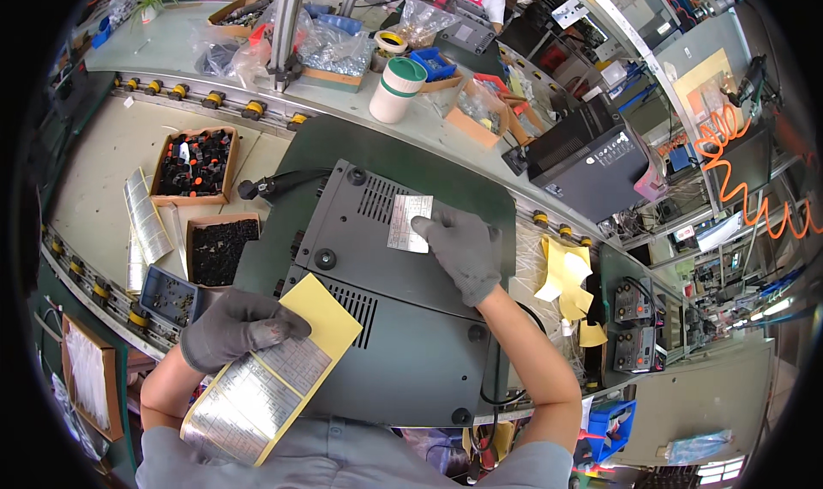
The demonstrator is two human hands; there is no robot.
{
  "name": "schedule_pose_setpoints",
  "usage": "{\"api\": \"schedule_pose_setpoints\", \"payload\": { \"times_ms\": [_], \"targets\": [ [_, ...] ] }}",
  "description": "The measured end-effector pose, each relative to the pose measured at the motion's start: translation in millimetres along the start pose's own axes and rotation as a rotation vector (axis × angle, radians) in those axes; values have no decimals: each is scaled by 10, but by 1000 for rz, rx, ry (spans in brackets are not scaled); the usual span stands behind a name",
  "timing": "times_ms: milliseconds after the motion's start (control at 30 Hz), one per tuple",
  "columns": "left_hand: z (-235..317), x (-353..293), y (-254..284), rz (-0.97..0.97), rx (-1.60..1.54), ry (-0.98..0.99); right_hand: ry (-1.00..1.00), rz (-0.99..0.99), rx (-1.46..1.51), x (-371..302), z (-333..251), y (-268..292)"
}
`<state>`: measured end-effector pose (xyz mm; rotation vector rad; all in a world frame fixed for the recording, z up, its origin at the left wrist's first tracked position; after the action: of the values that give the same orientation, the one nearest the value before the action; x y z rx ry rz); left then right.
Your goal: Assembling and labeling an electronic power inverter unit on an assembly line.
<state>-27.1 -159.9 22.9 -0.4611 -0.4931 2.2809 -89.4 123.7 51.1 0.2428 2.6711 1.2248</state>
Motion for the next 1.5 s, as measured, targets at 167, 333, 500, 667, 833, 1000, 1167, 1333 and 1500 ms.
{"api": "schedule_pose_setpoints", "payload": {
  "times_ms": [167, 333, 500, 667, 833, 1000, 1167, 1333, 1500],
  "targets": [
    [-23, 21, 36, 34, 32, 64, -5, -9, -26, 62, 183, 3],
    [-44, 27, 28, 13, -40, 49, -38, 3, 0, 77, 291, -20],
    [-63, 12, 27, 22, -44, 60, -1, 12, 29, 55, 275, -19],
    [-61, 3, 27, 31, -14, 67, 60, 51, -3, 33, 217, 2],
    [-66, -3, 12, 18, -43, 59, 13, 47, 9, 22, 214, 8],
    [-55, -26, -16, 25, -19, 51, 42, 22, -71, 9, 125, 43],
    [-27, -72, -52, 27, 134, 35, 31, -99, -139, -29, -1, 133],
    [-1, -212, -120, 24, 204, -57, -174, -316, -69, -148, -18, 228],
    [5, -467, -191, 153, 143, -116, 200, -14, -1037, -198, -129, 364]
  ]
}}
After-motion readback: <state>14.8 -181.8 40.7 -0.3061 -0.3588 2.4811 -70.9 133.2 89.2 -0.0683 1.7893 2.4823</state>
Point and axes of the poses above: each hand's wrist, its own x-axis towards the middle knuckle, its own y-axis out of the back of the hand, z = x × y, the point moved 5 cm from there along x, towards the middle knuckle, and after that the axes turned 9 degrees about -x, right-handed, at the moved point
